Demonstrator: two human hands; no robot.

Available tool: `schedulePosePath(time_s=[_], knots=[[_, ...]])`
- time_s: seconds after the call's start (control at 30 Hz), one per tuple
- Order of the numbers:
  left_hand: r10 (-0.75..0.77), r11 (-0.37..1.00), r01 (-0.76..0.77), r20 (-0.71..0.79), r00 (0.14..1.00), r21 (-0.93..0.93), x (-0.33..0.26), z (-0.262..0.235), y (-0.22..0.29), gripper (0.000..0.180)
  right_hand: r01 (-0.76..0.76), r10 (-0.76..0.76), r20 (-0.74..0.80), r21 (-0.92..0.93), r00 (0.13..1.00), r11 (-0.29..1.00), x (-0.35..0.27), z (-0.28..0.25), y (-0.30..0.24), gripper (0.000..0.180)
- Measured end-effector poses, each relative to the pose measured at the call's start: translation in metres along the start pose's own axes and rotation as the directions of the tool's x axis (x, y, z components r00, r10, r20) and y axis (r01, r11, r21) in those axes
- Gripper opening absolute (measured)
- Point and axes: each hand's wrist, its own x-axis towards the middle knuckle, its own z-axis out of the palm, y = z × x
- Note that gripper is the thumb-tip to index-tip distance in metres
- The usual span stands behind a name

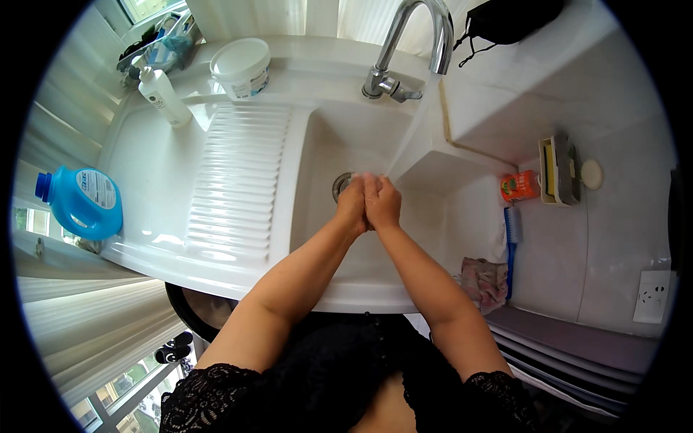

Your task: The person wipes the window glass and the window sill with a pink cloth. They then rinse the cloth under running water in a sink.

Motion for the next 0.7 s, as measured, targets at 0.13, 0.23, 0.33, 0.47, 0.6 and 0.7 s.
schedulePosePath(time_s=[0.13,0.23,0.33,0.47,0.6,0.7], knots=[[0.044,0.988,-0.047,0.026,0.999,0.145,-0.013,0.003,0.004,0.025,-0.026,0.026,0.019,-0.021,0.999,0.999,-0.001,-0.006,-0.009,0.04],[0.065,0.988,-0.075,0.074,0.995,0.135,0.001,-0.008,-0.001,0.022,0.039,-0.039,-0.013,0.021,0.999,0.999,-0.001,-0.005,-0.003,0.039],[0.111,0.965,-0.127,0.081,0.991,0.231,0.001,-0.008,-0.002,0.021,0.026,-0.026,0.035,0.011,0.999,1.0,0.002,-0.009,-0.001,0.037],[0.208,0.946,-0.224,0.088,0.974,0.233,0.034,-0.027,-0.01,0.029,-0.049,0.05,0.248,-0.012,0.967,0.999,0.015,-0.017,-0.005,0.041],[0.247,0.968,-0.252,0.181,0.952,0.008,0.012,-0.016,-0.003,0.034,-0.402,0.268,0.434,0.253,0.86,0.88,0.033,-0.043,0.006,0.053],[0.291,0.955,-0.293,0.278,0.915,-0.036,0.009,-0.023,0.012,0.032,-0.632,0.362,0.614,0.3,0.701,0.715,0.033,-0.075,-0.014,0.056]])
